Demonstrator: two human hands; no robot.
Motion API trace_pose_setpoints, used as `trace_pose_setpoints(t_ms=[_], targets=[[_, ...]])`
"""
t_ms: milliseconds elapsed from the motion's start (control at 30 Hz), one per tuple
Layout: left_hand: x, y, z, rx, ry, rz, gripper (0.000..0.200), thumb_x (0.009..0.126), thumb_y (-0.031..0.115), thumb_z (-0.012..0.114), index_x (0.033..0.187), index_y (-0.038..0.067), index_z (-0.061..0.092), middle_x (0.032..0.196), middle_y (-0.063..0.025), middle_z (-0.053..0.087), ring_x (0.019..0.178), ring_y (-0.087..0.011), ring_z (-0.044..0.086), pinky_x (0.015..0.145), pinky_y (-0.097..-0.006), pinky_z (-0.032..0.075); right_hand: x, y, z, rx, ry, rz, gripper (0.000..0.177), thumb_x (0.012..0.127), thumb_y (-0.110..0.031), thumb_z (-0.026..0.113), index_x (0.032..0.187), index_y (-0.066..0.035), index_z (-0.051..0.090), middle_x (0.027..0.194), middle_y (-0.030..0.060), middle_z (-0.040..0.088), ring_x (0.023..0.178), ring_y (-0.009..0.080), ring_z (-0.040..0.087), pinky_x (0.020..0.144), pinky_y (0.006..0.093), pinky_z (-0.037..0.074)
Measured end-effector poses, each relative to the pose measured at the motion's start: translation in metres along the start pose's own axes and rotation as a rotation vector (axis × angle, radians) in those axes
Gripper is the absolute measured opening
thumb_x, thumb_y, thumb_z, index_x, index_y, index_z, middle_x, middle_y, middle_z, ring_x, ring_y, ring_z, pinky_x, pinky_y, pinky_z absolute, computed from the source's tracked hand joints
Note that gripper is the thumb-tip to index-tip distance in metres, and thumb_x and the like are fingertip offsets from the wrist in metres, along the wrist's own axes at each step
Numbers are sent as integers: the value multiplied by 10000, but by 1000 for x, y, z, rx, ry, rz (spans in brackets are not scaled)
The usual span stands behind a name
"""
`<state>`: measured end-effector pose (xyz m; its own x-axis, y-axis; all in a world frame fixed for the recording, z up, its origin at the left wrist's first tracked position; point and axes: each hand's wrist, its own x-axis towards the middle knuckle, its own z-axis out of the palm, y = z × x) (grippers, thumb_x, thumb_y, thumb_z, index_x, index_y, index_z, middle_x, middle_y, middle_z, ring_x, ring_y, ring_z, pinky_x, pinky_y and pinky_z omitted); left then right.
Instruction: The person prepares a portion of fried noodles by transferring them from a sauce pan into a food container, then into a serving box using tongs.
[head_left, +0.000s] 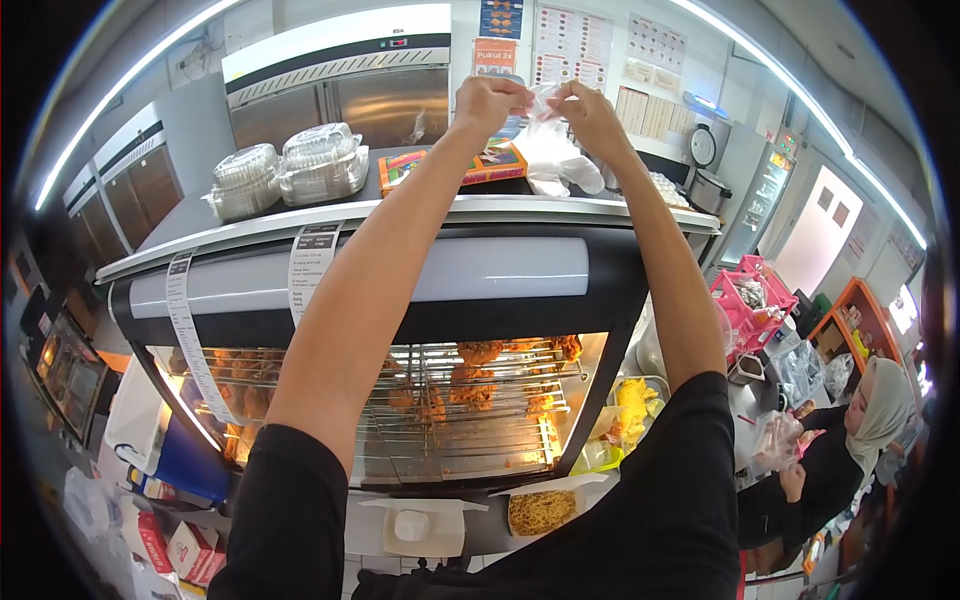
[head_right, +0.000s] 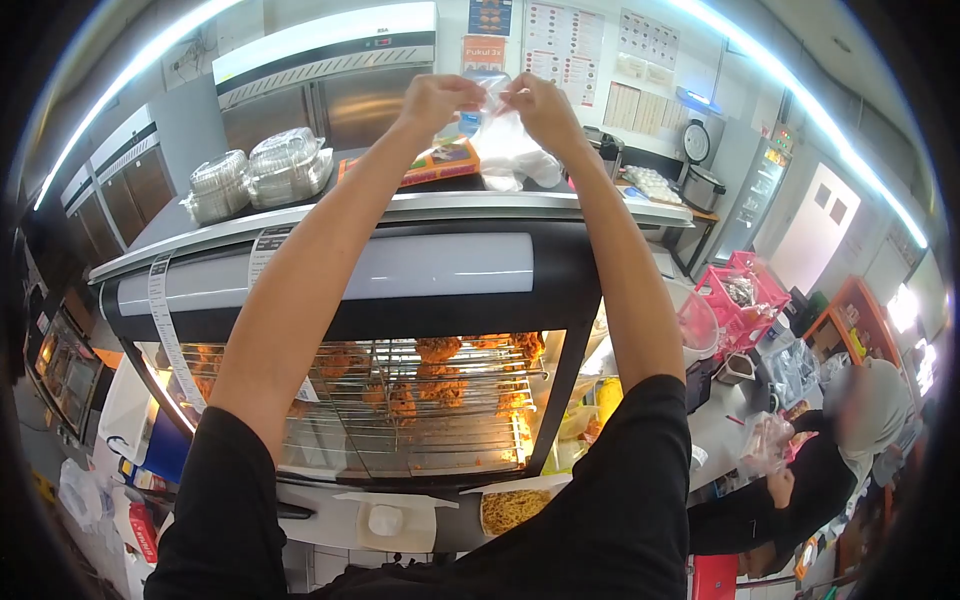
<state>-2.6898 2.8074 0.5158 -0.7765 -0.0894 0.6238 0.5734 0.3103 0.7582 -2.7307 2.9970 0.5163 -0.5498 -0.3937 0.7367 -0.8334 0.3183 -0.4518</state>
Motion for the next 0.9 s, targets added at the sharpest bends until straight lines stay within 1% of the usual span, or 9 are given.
trace_pose_setpoints(t_ms=[200,267,367,467,567,667,733,800,900], targets=[[-1,-3,2,-177,67,-231,122,949,140,575,970,44,647,927,-121,730,905,-186,692,771,-364,525,-14,10,-5,-23,46,-211,173,919,-206,632,906,-34,640,923,94,721,867,164,664,805,312,507],[-3,7,5,-199,36,-229,101,963,121,536,968,45,602,922,-131,728,880,-192,700,748,-347,539,-17,8,-1,-239,-445,-233,175,921,-203,618,919,-29,643,1002,98,713,936,211,670,833,347,508],[9,22,18,-122,169,281,158,990,161,523,925,18,545,824,-133,729,677,-171,713,557,-296,536,-27,8,8,-423,-562,-47,166,929,-183,583,977,-32,633,1057,140,697,1015,290,648,891,394,481],[17,50,23,-166,313,563,165,980,169,523,942,10,541,851,-154,706,594,-178,679,541,-300,537,-24,3,13,-473,-603,50,204,940,-195,563,1064,-46,628,1096,180,681,1084,308,617,934,396,452],[44,93,4,-305,370,560,321,975,341,525,1151,74,560,826,-135,658,732,-203,690,540,-368,548,-22,4,13,-505,-588,15,235,939,-211,564,1089,-45,634,1096,171,684,1057,301,622,935,398,450],[48,122,-16,-85,373,467,231,966,265,528,1081,68,556,763,-105,611,664,-193,652,500,-333,529,-25,-12,-3,-413,-616,93,287,956,-259,547,1078,-17,640,1117,162,680,1053,285,615,952,415,446],[12,136,-24,-172,262,466,201,960,247,529,1052,72,564,796,-103,585,650,-210,637,504,-346,543,-17,9,-25,89,-221,53,415,948,-303,508,1232,-9,581,1110,154,665,1046,280,616,963,384,460],[-13,147,-35,-235,7,353,210,959,260,532,1053,76,571,855,-114,572,676,-235,642,537,-386,571,-48,-19,-40,1476,-93,-107,604,965,-348,496,1461,-24,374,1204,147,627,1107,255,595,990,366,451],[-50,143,-46,-101,-180,296,210,966,236,536,1031,37,554,914,-141,622,647,-218,650,577,-360,564,-100,-128,-33,1381,-77,-336,739,968,-338,566,1547,-86,185,1278,148,588,1152,220,565,989,355,454]])
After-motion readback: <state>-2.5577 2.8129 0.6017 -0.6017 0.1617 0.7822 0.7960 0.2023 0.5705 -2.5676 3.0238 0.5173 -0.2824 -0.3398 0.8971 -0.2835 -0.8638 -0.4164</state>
